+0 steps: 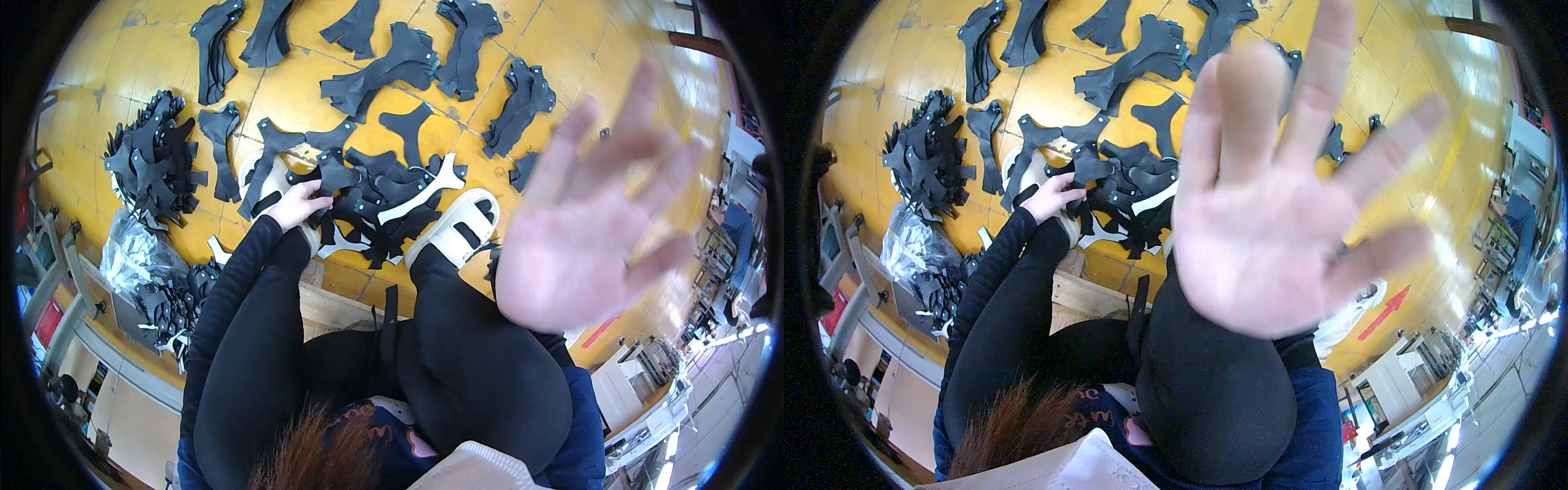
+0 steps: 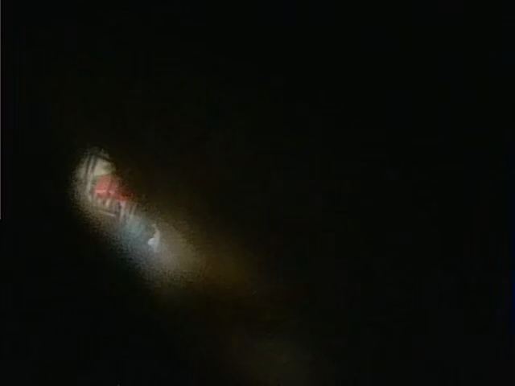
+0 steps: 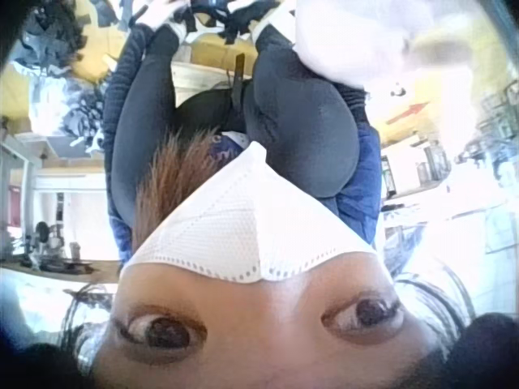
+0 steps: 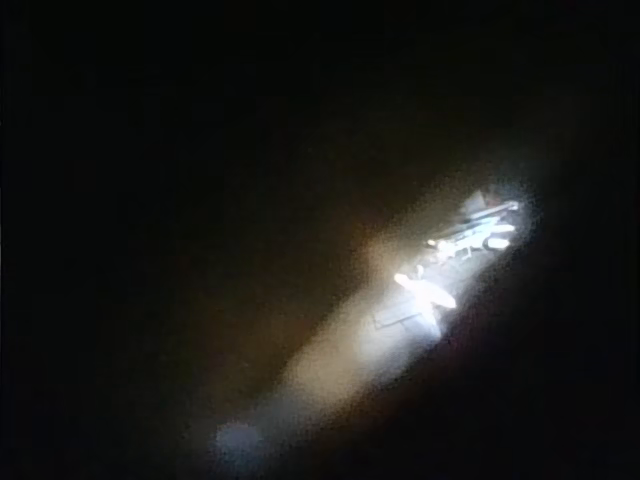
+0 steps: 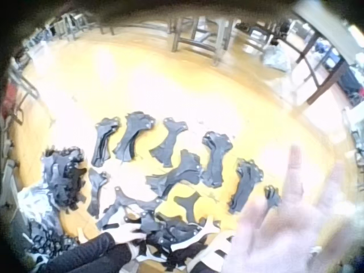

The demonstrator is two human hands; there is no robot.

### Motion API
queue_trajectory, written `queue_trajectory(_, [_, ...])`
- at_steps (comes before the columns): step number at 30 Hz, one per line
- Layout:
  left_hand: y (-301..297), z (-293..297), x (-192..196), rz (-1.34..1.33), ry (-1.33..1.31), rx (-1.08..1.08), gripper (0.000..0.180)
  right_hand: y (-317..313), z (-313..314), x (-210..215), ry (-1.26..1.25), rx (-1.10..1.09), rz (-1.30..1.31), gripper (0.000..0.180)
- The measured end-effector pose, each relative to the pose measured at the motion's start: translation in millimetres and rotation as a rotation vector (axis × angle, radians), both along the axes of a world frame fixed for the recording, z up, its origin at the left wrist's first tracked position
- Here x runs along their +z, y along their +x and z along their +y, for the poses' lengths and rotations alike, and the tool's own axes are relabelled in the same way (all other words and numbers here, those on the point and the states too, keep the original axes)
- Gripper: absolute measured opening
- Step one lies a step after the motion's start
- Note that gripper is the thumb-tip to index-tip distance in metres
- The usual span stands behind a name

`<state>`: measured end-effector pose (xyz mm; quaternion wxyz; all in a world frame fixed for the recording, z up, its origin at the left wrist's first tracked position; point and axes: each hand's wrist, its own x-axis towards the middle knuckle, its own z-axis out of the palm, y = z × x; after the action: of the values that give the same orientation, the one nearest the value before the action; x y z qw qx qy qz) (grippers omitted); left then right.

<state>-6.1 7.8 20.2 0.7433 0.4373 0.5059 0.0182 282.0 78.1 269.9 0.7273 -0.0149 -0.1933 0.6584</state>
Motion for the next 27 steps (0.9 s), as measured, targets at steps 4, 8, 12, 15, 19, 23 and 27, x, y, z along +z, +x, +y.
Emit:
queue_trajectory(4, [3.4, 2.2, -2.5, -0.014, -0.005, -0.004, 0.018, -2.5, -4.2, -29.6, -0.286, -0.084, 0.024, 0.045])
queue_trajectory(8, [0.6, 1.0, -5.3, -0.016, 0.018, -0.013, 0.018, -0.2, -7.1, -46.7, -0.49, -0.035, 0.101, 0.047])
queue_trajectory(12, [3.5, 1.4, -4.1, -0.037, 0.007, 0.015, 0.02, -0.6, -6.6, -51.2, -0.519, -0.062, -0.1, 0.048])
queue_trajectory(15, [2.9, -0.2, -8.7, -0.068, -0.005, -0.003, 0.023, 3.7, -8.4, -61.6, -0.535, -0.127, -0.299, 0.055])
queue_trajectory(19, [-3.2, -2.8, -15.9, 0.004, 0.025, -0.078, 0.025, -3.8, -4.3, -65.9, -0.586, -0.258, -0.607, 0.06])
queue_trajectory(23, [1.8, -3.2, -6.0, -0.05, 0.119, -0.083, 0.026, -13.7, -0.7, -113.6, -0.543, -0.189, -1.024, 0.038])
queue_trajectory(27, [0.6, -2.2, -3.3, -0.061, 0.147, -0.219, 0.028, -35.2, 12.4, -195.6, -0.217, 0.154, -1.584, 0.019])
